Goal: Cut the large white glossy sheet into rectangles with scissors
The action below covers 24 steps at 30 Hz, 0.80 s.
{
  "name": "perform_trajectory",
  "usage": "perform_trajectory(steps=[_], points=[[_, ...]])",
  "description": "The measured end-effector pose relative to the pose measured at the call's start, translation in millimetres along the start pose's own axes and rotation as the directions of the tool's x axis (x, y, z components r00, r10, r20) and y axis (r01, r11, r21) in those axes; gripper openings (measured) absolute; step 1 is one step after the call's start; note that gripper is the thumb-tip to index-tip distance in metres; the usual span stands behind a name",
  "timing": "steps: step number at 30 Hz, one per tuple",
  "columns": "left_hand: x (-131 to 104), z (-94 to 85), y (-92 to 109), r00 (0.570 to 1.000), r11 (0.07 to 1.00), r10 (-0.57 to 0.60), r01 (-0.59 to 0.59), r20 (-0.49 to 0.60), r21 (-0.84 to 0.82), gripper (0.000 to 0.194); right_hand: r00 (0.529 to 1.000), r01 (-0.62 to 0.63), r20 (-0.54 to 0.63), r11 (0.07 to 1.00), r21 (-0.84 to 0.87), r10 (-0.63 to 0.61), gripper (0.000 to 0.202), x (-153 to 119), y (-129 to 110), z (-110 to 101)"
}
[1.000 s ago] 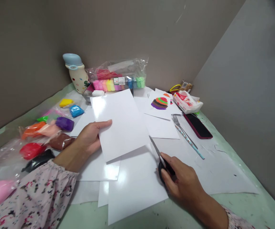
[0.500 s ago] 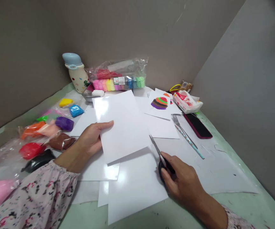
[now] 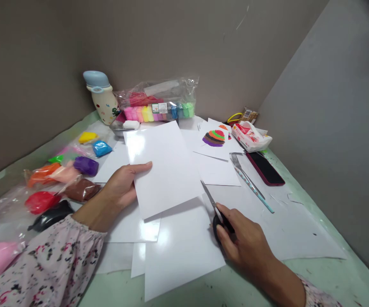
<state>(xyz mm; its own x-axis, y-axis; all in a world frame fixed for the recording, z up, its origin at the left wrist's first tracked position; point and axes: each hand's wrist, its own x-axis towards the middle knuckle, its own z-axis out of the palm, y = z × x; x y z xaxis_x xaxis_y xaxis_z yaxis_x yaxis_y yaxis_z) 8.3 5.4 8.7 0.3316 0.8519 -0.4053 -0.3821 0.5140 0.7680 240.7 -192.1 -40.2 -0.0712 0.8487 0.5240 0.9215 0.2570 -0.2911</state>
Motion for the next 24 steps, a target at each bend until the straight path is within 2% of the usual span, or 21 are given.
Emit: perform_trajectory(steps=[8, 15, 24], points=[[-0.9, 0.9, 0.5, 1.000, 1.000, 0.003, -0.003, -0.012, 0.005, 0.039, 1.000, -0.005, -0.003, 1.000, 0.026, 0.005, 0.036, -0.6, 0.1, -0.2], [-1.7, 2.4, -1.4, 0.999, 0.999, -0.047, 0.047, 0.010, 0.008, 0.038, 1.000, -0.023, -0.007, 0.999, 0.045, 0.024, 0.038, 0.6, 2.4, 1.1], [-4.7, 4.0, -1.9, 0.999, 0.999, -0.042, 0.042, 0.008, 0.034, 0.037, 1.000, -0.011, -0.010, 1.000, 0.014, 0.011, 0.036, 0.5, 1.1, -0.5]])
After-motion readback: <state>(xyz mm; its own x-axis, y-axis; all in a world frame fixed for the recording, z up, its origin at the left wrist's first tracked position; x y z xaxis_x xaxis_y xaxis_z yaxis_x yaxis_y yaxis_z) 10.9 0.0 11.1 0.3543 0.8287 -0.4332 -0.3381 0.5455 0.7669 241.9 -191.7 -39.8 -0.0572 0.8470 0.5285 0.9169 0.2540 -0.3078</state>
